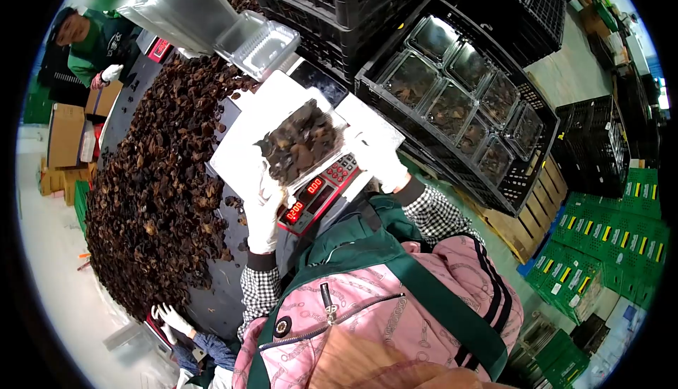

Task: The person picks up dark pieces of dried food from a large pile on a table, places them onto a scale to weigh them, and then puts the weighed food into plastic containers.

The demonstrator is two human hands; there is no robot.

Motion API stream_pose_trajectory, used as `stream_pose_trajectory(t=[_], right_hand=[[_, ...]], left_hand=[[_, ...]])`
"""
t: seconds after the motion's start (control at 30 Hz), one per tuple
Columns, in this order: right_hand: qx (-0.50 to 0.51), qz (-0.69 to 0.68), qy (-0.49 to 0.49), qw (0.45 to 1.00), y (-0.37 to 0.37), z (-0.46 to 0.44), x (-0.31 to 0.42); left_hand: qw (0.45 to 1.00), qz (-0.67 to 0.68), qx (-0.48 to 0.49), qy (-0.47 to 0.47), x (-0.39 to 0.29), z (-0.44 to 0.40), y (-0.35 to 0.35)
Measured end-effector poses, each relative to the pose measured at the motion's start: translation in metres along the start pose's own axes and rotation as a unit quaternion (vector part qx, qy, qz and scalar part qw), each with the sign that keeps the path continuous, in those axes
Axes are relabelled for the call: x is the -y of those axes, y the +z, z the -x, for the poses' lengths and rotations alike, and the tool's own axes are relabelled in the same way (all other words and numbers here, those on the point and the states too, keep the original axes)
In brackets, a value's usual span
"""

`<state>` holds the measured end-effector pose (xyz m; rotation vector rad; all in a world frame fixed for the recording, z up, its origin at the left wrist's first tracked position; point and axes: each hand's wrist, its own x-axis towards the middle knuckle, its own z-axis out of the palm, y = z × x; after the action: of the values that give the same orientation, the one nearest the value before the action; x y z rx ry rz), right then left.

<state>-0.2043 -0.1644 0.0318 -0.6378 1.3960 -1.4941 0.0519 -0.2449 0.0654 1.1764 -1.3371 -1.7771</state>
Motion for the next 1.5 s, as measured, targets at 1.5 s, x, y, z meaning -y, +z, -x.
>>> stream_pose_trajectory(t=[1.5], right_hand=[[-0.486, 0.175, 0.1, 0.85, -0.351, 0.091, -0.002]], left_hand=[[0.778, -0.569, -0.054, 0.26, 0.002, -0.38, 0.033]])
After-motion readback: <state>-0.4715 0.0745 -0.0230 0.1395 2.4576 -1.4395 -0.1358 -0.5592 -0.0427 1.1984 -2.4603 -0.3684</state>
